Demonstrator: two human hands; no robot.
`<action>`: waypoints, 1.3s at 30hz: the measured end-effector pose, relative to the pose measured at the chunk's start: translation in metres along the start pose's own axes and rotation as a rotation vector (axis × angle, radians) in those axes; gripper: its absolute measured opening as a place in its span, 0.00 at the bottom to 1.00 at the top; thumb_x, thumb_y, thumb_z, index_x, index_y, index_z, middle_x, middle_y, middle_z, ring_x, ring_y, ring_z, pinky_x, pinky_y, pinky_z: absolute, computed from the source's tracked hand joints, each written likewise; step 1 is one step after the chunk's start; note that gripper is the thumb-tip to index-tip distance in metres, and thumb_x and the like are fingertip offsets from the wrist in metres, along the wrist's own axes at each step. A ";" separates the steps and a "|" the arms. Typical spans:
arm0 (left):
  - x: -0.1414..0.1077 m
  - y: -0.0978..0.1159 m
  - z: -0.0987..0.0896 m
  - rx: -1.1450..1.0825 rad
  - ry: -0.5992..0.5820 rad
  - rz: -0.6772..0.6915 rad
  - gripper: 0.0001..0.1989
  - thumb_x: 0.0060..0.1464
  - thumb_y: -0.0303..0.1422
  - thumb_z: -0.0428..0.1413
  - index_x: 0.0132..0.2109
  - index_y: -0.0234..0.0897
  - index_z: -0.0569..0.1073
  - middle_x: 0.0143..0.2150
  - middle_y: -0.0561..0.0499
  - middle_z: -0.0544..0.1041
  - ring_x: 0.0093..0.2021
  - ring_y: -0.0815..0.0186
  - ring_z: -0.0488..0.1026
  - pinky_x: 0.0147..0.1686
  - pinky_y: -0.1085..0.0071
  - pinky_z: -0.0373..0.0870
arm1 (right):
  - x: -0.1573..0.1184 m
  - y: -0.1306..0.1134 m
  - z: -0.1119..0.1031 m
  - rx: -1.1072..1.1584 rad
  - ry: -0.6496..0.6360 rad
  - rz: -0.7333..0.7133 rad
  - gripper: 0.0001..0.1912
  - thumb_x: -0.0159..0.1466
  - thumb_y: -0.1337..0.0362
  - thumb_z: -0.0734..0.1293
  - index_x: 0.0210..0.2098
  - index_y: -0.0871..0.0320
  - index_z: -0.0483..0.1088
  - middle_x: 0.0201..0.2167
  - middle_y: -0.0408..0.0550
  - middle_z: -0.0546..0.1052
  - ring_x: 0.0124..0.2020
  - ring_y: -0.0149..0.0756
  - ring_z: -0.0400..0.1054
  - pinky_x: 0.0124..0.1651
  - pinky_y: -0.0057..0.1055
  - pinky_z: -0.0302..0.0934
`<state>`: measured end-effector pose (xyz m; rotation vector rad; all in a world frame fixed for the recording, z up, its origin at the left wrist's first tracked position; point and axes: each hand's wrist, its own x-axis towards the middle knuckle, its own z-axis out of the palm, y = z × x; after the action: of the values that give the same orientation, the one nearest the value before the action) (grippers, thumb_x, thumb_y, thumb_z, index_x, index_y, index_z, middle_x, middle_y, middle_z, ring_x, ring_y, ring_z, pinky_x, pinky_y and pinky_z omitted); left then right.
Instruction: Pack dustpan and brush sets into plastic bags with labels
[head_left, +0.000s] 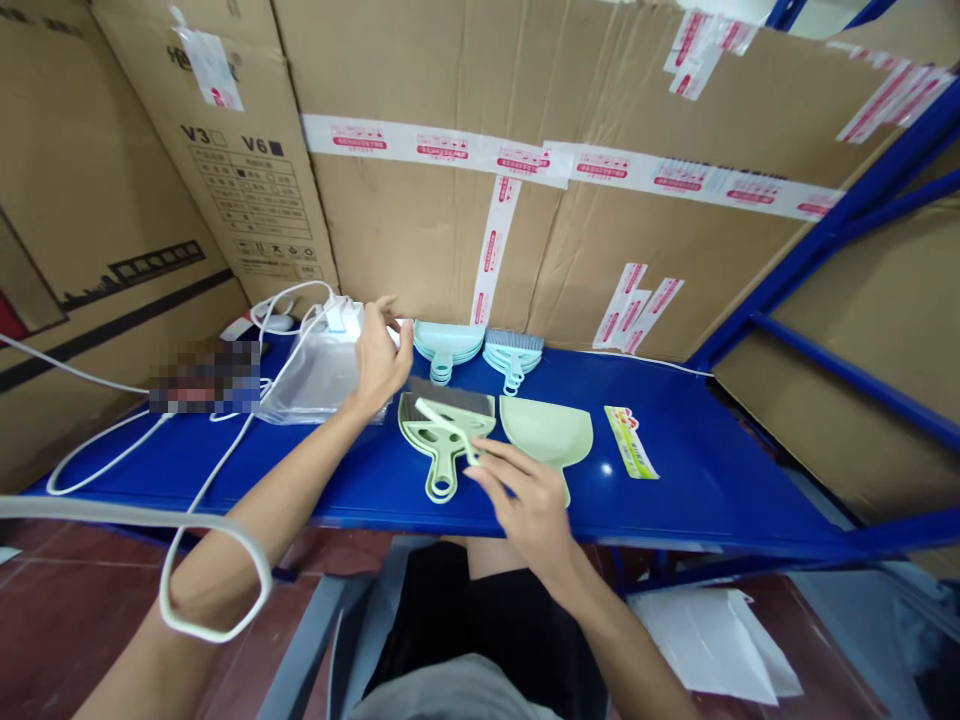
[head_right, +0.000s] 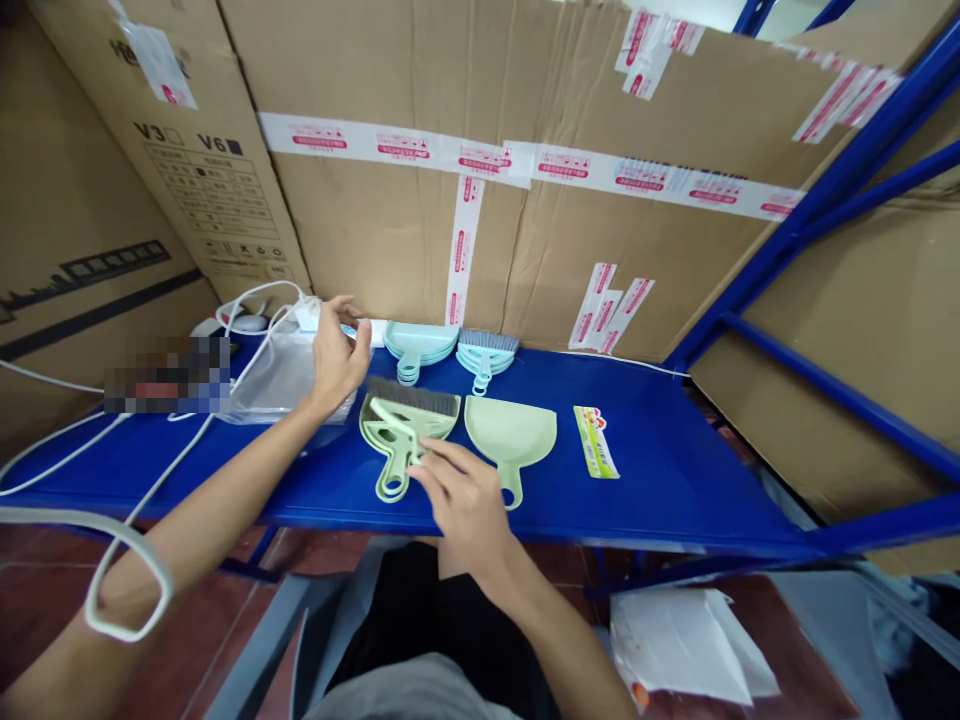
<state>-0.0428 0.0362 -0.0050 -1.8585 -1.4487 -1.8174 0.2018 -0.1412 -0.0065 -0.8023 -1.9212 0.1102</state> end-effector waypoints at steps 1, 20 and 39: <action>0.000 0.000 0.000 -0.003 0.000 0.000 0.20 0.69 0.35 0.53 0.64 0.37 0.64 0.49 0.44 0.75 0.42 0.61 0.76 0.42 0.63 0.73 | -0.004 0.000 -0.010 -0.031 0.053 -0.006 0.07 0.70 0.73 0.71 0.44 0.58 0.81 0.48 0.50 0.86 0.47 0.38 0.82 0.53 0.33 0.78; -0.012 -0.008 0.010 0.003 -0.092 0.071 0.23 0.73 0.50 0.48 0.65 0.43 0.63 0.51 0.43 0.74 0.42 0.59 0.77 0.38 0.63 0.75 | -0.056 0.062 -0.081 -0.439 -0.407 0.002 0.30 0.69 0.61 0.72 0.68 0.60 0.66 0.66 0.64 0.73 0.72 0.59 0.62 0.67 0.59 0.67; -0.015 0.002 0.008 0.011 -0.284 0.147 0.16 0.68 0.40 0.54 0.60 0.44 0.68 0.55 0.41 0.73 0.49 0.53 0.75 0.46 0.56 0.77 | -0.055 0.085 -0.084 -0.489 -0.500 -0.220 0.40 0.67 0.85 0.58 0.77 0.64 0.53 0.65 0.65 0.75 0.70 0.53 0.66 0.70 0.54 0.68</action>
<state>-0.0325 0.0328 -0.0186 -2.2243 -1.3571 -1.5251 0.3280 -0.1290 -0.0428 -0.9325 -2.5502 -0.3366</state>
